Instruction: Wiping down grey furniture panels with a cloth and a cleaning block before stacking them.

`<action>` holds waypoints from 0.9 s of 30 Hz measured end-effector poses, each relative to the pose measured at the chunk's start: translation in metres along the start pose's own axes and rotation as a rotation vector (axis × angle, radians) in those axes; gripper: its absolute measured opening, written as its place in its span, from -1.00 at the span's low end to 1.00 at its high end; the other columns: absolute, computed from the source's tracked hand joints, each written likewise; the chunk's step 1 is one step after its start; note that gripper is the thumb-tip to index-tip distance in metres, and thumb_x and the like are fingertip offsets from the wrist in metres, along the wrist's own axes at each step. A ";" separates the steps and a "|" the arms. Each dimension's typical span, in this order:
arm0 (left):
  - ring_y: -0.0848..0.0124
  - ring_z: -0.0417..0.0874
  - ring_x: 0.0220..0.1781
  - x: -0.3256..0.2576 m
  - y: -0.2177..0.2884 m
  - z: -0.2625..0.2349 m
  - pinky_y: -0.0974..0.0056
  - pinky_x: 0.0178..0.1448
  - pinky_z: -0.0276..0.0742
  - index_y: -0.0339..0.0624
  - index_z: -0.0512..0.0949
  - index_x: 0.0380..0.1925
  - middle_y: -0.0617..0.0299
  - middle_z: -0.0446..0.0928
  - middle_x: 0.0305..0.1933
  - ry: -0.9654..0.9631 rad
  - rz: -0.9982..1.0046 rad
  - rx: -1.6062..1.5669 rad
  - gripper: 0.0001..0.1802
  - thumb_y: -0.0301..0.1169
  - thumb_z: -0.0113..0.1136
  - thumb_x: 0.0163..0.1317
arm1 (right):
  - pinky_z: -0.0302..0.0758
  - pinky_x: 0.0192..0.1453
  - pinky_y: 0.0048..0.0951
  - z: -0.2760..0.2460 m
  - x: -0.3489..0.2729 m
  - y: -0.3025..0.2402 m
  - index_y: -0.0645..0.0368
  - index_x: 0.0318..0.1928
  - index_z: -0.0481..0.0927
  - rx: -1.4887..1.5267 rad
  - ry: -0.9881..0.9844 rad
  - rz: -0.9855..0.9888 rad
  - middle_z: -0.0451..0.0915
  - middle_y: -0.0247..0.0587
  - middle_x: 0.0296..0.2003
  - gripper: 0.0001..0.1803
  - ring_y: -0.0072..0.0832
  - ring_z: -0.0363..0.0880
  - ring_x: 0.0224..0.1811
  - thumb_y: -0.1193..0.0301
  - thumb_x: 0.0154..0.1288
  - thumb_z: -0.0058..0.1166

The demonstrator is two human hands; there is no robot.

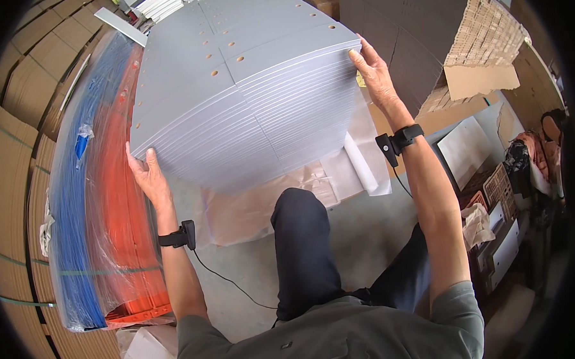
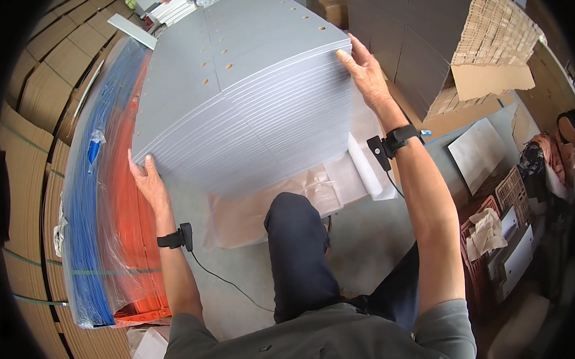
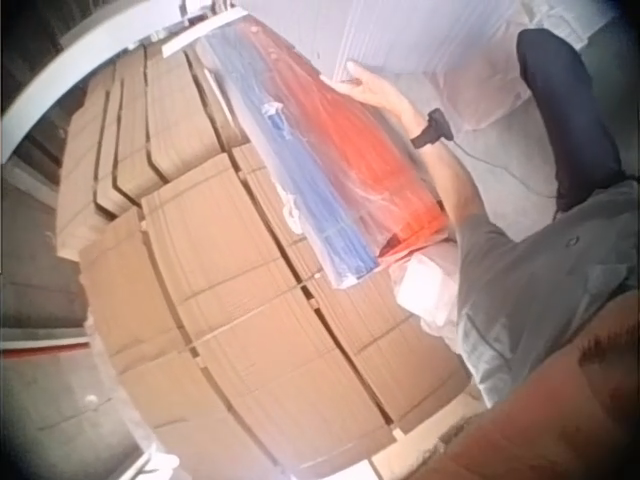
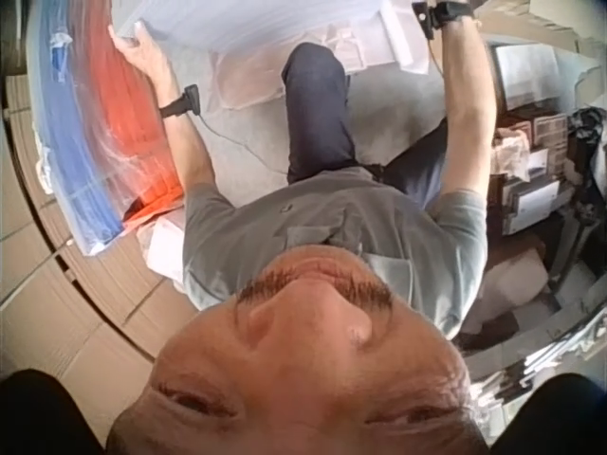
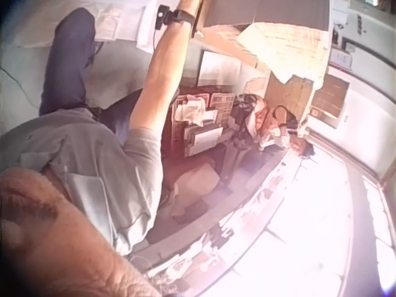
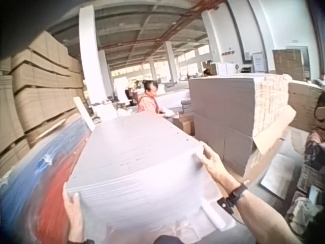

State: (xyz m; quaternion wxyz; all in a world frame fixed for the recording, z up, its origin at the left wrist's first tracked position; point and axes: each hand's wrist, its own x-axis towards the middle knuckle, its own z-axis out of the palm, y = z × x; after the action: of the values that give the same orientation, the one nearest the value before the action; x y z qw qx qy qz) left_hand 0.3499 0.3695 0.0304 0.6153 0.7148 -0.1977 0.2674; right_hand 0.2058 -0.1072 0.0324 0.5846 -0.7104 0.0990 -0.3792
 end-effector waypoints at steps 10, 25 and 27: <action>0.24 0.32 0.47 0.000 -0.001 0.008 0.14 0.55 0.19 -0.29 0.10 0.52 -0.06 0.26 0.49 0.023 -0.004 -0.037 -0.27 -0.30 0.18 0.49 | 0.26 0.47 -0.29 0.013 0.001 0.006 0.09 0.37 0.50 0.125 0.070 0.117 0.61 -0.19 0.14 -0.24 -0.42 0.46 0.28 -0.07 0.31 0.31; 0.26 0.33 0.47 0.004 -0.010 0.002 0.16 0.54 0.19 -0.31 0.10 0.51 -0.05 0.27 0.49 0.011 0.024 -0.016 -0.27 -0.31 0.18 0.49 | 0.40 0.34 -0.34 0.031 0.003 -0.003 0.31 0.32 0.47 0.097 0.150 0.127 0.62 -0.05 0.08 -0.14 -0.37 0.49 0.24 -0.16 0.31 0.27; 0.26 0.32 0.47 0.003 -0.008 0.011 0.17 0.55 0.18 -0.31 0.10 0.51 -0.05 0.26 0.49 0.001 0.026 -0.026 -0.27 -0.31 0.19 0.49 | 0.30 0.46 -0.15 0.024 0.011 0.019 0.23 0.32 0.48 -0.359 0.432 -0.132 0.59 0.04 0.14 -0.20 -0.19 0.40 0.37 -0.15 0.34 0.22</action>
State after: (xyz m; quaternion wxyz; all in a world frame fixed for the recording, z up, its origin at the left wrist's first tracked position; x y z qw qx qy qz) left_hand 0.3585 0.3604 0.0248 0.6211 0.7039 -0.2100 0.2732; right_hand 0.2353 -0.1012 0.0192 0.3888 -0.7102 0.2402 -0.5354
